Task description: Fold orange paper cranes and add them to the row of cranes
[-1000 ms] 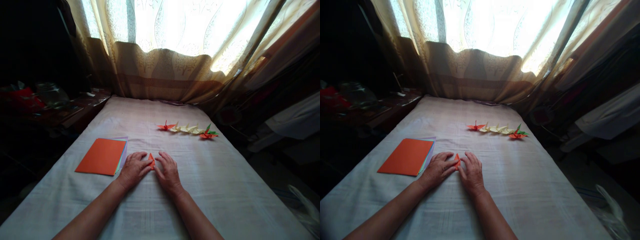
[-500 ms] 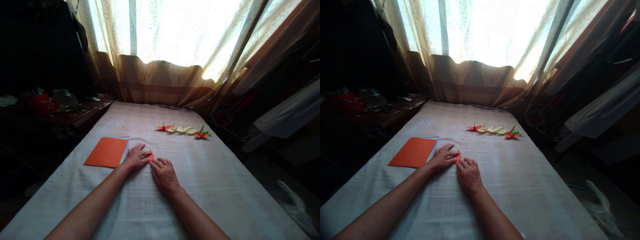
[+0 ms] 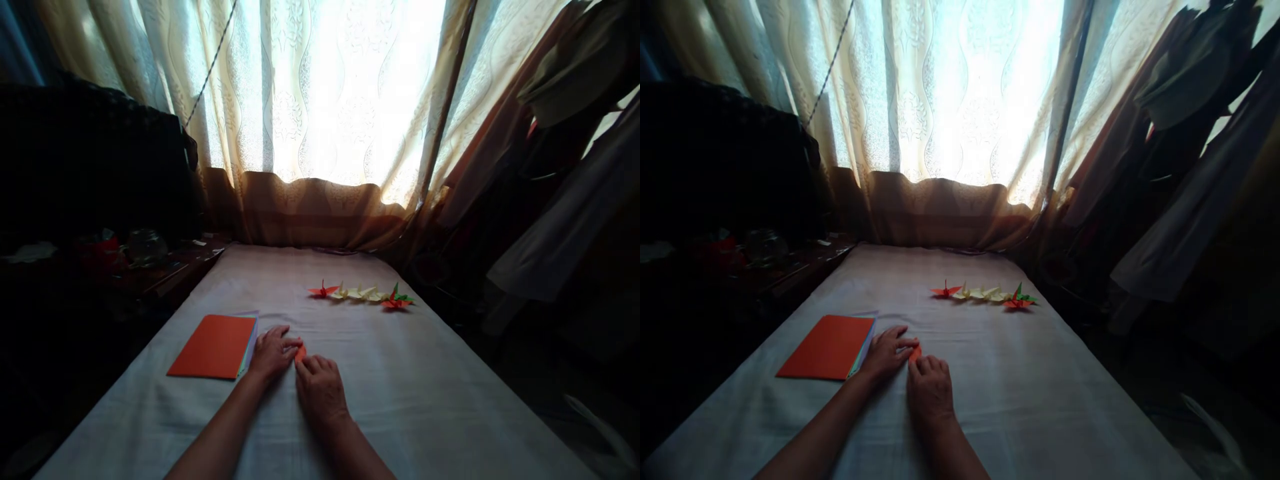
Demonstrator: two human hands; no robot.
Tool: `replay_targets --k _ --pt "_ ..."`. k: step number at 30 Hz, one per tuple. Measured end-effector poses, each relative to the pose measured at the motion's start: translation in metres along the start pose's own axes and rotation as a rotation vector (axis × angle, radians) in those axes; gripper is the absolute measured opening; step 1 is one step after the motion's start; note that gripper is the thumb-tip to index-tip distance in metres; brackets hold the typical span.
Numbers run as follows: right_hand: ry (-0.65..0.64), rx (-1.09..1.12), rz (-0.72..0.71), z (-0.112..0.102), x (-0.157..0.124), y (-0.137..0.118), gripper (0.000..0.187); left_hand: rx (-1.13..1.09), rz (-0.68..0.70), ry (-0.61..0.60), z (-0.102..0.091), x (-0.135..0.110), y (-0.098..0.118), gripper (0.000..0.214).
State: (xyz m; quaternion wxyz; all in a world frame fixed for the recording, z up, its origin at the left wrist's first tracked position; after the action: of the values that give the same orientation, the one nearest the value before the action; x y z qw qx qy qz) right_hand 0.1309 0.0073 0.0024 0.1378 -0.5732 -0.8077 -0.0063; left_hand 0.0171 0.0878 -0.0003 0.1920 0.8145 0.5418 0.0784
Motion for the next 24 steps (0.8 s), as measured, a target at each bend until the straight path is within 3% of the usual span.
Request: replay_targets --k 8,17,24 --pt "-0.084 -0.064 -0.04 0.001 0.012 -0.001 0.014 -0.027 0.018 -0.001 0.0 0.004 -0.004 0.026" --pt "0.034 0.139 0.088 0.0 -0.003 0.006 0.017 -0.095 0.131 0.037 -0.003 -0.004 -0.012 0.03" --pt "0.038 0.185 0.066 0.0 -0.003 0.008 0.014 -0.174 0.147 0.128 0.002 -0.001 -0.019 0.025"
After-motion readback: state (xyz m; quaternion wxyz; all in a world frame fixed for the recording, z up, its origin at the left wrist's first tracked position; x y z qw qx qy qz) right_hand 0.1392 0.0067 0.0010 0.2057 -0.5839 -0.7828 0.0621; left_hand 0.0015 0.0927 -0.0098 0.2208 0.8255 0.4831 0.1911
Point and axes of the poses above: each hand's wrist, its own x-axis towards the middle knuckle, its own z-axis out of the palm, y = z × x, the point moved 6 cm from there along x, towards the middle knuckle, and after that the axes turned 14 degrees about -y, right-handed, at the moved point
